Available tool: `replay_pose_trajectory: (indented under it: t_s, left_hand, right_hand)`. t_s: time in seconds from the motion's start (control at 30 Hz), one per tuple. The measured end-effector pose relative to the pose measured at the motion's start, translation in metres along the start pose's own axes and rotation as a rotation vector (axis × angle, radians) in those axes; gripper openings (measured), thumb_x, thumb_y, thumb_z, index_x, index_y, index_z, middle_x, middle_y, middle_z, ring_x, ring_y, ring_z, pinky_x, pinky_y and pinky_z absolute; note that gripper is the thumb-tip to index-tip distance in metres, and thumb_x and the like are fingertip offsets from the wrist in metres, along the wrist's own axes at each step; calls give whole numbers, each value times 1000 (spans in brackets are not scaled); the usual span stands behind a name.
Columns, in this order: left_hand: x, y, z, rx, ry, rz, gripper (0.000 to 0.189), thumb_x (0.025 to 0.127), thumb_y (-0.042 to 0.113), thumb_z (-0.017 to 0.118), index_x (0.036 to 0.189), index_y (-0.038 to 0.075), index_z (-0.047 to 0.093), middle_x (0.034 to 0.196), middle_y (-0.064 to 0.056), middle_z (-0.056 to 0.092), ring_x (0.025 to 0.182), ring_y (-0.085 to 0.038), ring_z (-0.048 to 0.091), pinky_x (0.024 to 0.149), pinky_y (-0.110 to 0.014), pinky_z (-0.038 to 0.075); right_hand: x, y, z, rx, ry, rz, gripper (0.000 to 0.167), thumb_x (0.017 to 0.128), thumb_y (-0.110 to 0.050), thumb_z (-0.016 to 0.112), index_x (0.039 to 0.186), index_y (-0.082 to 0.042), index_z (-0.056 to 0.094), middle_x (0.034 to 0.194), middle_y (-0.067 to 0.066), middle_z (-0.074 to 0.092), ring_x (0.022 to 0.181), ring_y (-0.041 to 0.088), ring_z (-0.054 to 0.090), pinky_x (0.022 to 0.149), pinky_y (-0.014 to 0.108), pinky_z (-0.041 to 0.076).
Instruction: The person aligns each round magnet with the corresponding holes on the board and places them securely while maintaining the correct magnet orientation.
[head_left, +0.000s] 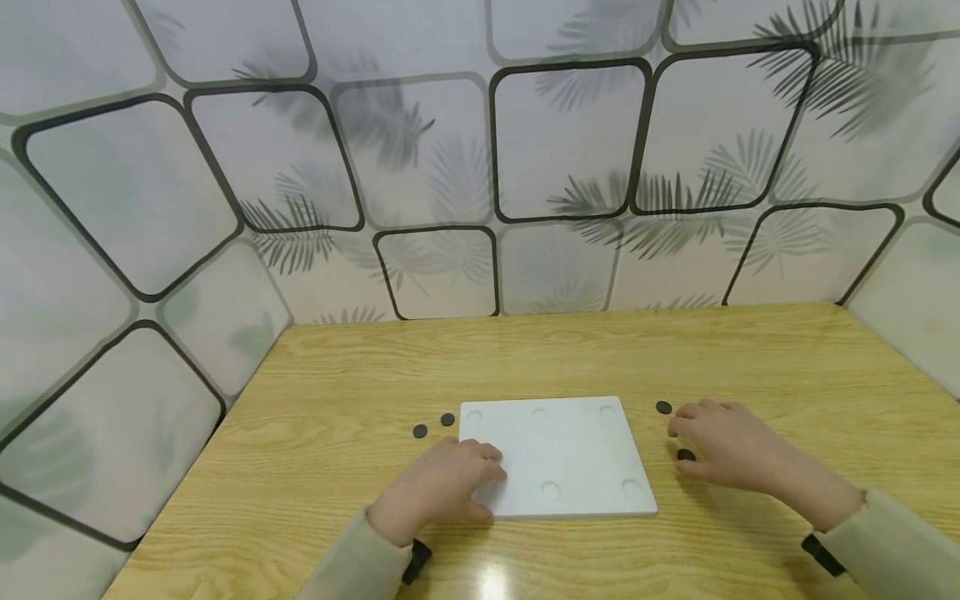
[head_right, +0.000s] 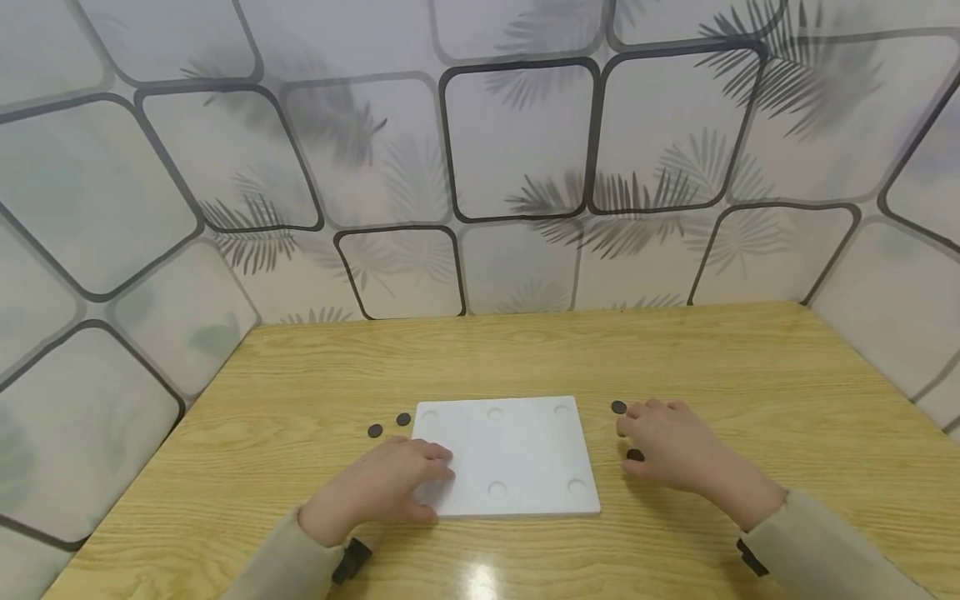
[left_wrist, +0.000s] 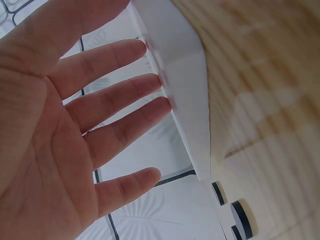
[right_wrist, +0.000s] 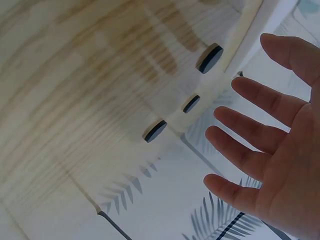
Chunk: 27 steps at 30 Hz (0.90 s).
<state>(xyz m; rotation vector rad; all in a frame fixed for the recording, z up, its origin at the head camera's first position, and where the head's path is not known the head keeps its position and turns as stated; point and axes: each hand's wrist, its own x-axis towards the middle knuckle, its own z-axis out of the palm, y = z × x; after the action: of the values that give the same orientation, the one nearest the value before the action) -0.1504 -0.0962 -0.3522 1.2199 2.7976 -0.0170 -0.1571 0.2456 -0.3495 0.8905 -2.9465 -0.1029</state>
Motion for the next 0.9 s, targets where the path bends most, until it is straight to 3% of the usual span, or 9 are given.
replay_pose_trajectory:
  t_s: [0.4,0.9]
  left_hand:
    - [2,-1,-2,-18,-8,-2,40,66,35,74,103,20,66,113,2,57,100,-13,53,79,-33,42]
    - [3,-2,-1,-16,-2,2,41,65,36,75,102,20,67,112,3,58,99,-13,54,78,-33,43]
  right_hand:
    - [0,9,8,14,-19,-8,17,70,-33,70,78,-24,58,84,-3,55,77,23,53,62,46,44]
    - [-4,10,12,32,-55,-1,18,69,-31,71,80,-22,60,81,-6,52,73,20,52,62,44,44]
